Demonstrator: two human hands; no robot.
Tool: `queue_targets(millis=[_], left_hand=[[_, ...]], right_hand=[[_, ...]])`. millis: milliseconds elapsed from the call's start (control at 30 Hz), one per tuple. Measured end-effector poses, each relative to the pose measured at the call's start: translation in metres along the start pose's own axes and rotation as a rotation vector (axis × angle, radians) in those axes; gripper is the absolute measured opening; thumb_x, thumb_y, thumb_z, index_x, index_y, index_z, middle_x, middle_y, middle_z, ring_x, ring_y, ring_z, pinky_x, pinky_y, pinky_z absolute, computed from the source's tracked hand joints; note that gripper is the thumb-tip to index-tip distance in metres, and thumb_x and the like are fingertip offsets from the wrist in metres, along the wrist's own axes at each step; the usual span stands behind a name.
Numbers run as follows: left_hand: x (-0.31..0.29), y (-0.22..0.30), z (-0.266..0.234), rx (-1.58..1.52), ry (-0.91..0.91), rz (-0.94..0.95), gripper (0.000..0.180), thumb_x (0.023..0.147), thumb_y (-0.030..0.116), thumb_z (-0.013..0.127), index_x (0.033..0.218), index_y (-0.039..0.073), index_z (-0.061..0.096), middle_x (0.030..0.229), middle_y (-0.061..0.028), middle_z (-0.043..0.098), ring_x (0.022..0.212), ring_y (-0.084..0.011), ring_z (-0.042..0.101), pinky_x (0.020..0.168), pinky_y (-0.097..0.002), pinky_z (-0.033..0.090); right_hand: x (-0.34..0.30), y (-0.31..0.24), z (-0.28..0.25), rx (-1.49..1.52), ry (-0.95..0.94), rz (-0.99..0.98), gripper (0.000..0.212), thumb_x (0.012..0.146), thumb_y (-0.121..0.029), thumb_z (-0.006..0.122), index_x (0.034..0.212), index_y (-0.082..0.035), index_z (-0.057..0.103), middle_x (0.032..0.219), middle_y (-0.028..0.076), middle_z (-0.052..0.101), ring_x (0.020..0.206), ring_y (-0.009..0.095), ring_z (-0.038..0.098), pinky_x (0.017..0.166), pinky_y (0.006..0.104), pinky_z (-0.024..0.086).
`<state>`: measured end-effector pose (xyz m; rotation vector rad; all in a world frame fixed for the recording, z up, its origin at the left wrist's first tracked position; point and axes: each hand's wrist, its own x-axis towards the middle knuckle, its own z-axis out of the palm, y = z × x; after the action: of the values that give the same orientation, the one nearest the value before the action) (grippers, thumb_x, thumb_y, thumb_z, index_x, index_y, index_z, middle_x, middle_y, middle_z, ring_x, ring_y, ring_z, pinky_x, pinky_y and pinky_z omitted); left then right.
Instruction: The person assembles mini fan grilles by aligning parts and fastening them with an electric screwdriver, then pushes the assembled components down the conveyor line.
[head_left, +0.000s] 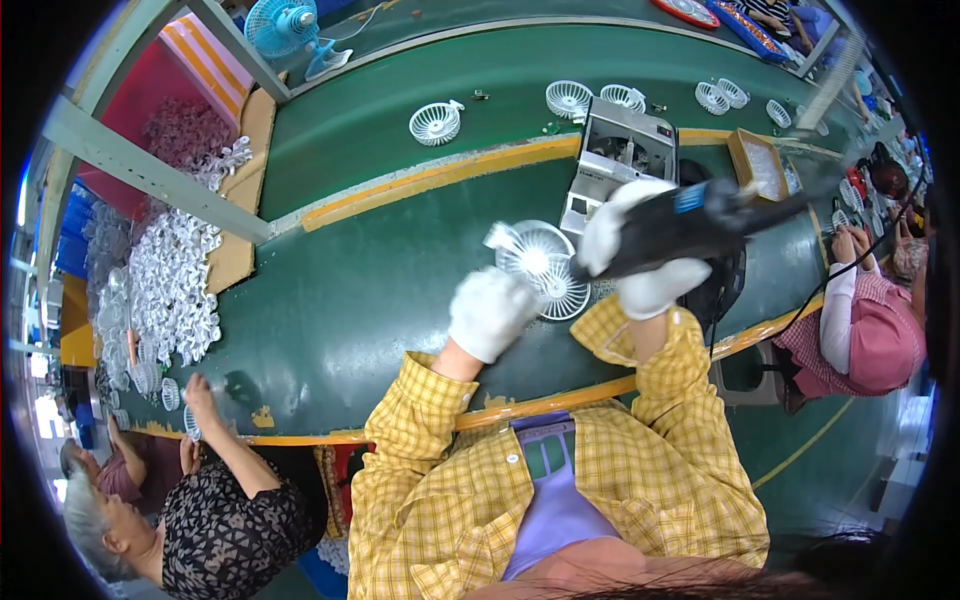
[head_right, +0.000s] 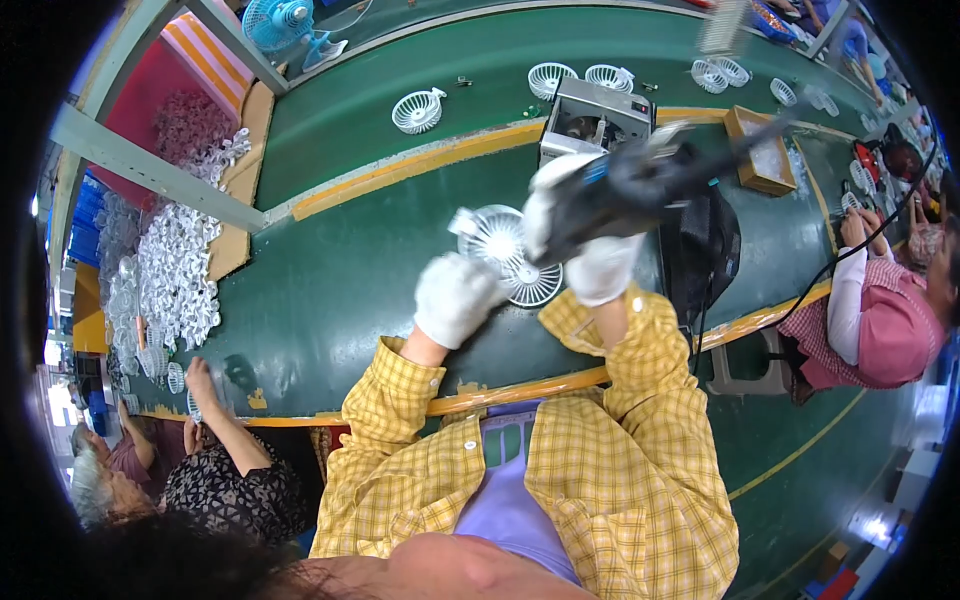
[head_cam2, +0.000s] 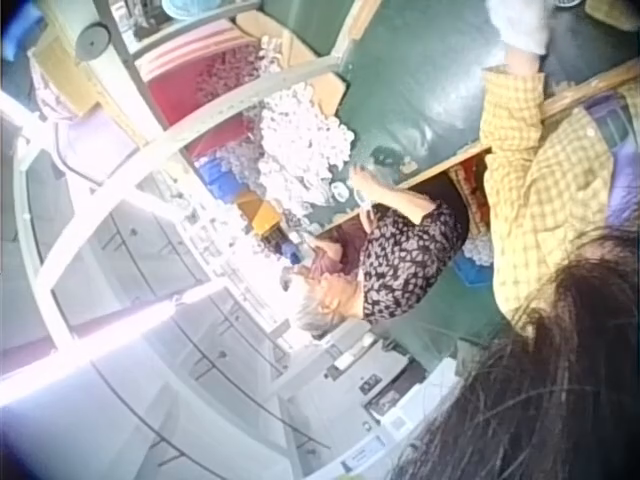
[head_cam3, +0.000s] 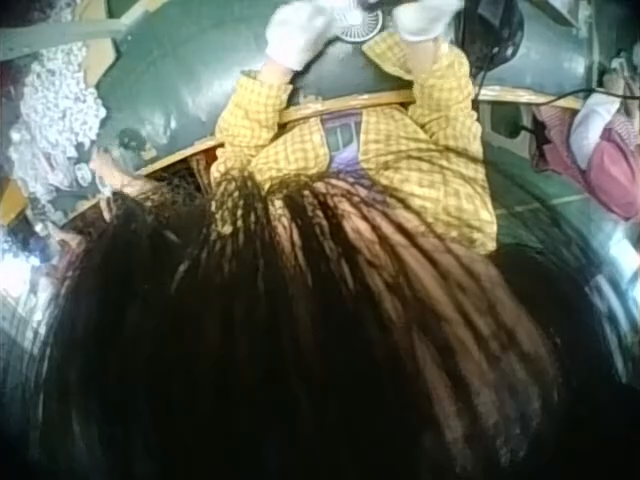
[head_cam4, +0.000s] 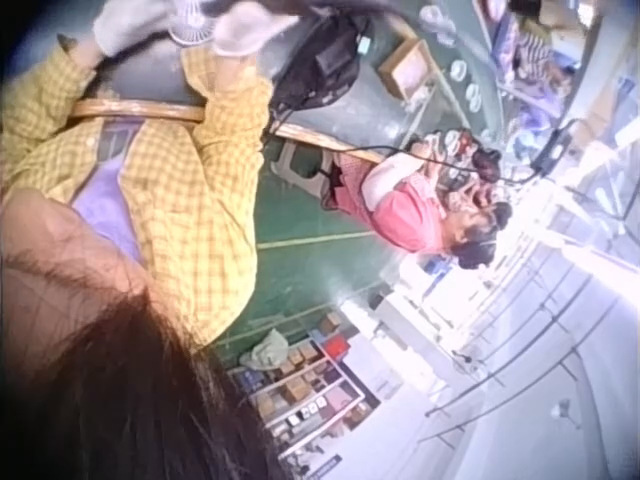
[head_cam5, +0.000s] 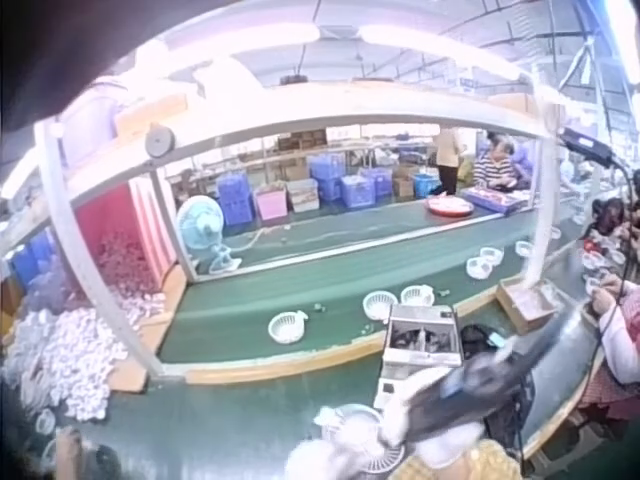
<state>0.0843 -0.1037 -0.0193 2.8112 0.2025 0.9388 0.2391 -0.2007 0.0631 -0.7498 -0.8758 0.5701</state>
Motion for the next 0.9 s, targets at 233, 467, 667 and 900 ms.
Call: queue_targets(millis=[233,467,667,900], left_hand=[[0.008,-0.014,-0.006,-0.254,0.143,-0.219,0.024,0.07,0.008,0.07,0.093,0.008,0.064,0.096,-0.0128,0.062,0.09,-0.0283,0.06,0.078,-0.0354,0.05],[-0.008,0.015,0.014,-0.222,-0.36,-0.048,0.023,0.073,0.034,0.065,0.074,0.011,0.063,0.076,-0.006,0.055,0.072,-0.0267,0.057,0.061,-0.0381,0.046],[-0.002,0.013,0.012,-0.276,-0.313,-0.053,0.022,0.072,0.033,0.066,0.07,0.011,0.062,0.076,-0.0065,0.055,0.074,-0.0272,0.056,0.064,-0.0391,0.045],[-0.004,0.012,0.012,-0.272,-0.341,-0.064,0.024,0.072,0.034,0.066,0.07,0.01,0.062,0.076,-0.0068,0.054,0.076,-0.0272,0.056,0.065,-0.04,0.045]], right_hand=[[0.028,-0.007,-0.033,-0.188,0.188,-0.16,0.079,0.066,-0.068,0.065,0.104,0.0,0.048,0.062,0.006,0.05,0.052,0.016,0.048,0.049,0.0281,0.038],[0.003,0.011,-0.013,-0.024,0.117,-0.032,0.083,0.06,-0.06,0.075,0.105,0.004,0.05,0.068,0.006,0.055,0.055,0.011,0.053,0.048,0.0208,0.04],[-0.01,0.04,-0.013,-0.013,0.081,0.111,0.081,0.059,-0.061,0.075,0.105,0.0,0.048,0.064,0.006,0.052,0.054,0.014,0.052,0.047,0.0246,0.041],[-0.017,0.053,-0.014,-0.049,0.036,0.201,0.082,0.056,-0.061,0.077,0.104,0.0,0.048,0.068,0.005,0.052,0.054,0.014,0.051,0.047,0.023,0.04]])
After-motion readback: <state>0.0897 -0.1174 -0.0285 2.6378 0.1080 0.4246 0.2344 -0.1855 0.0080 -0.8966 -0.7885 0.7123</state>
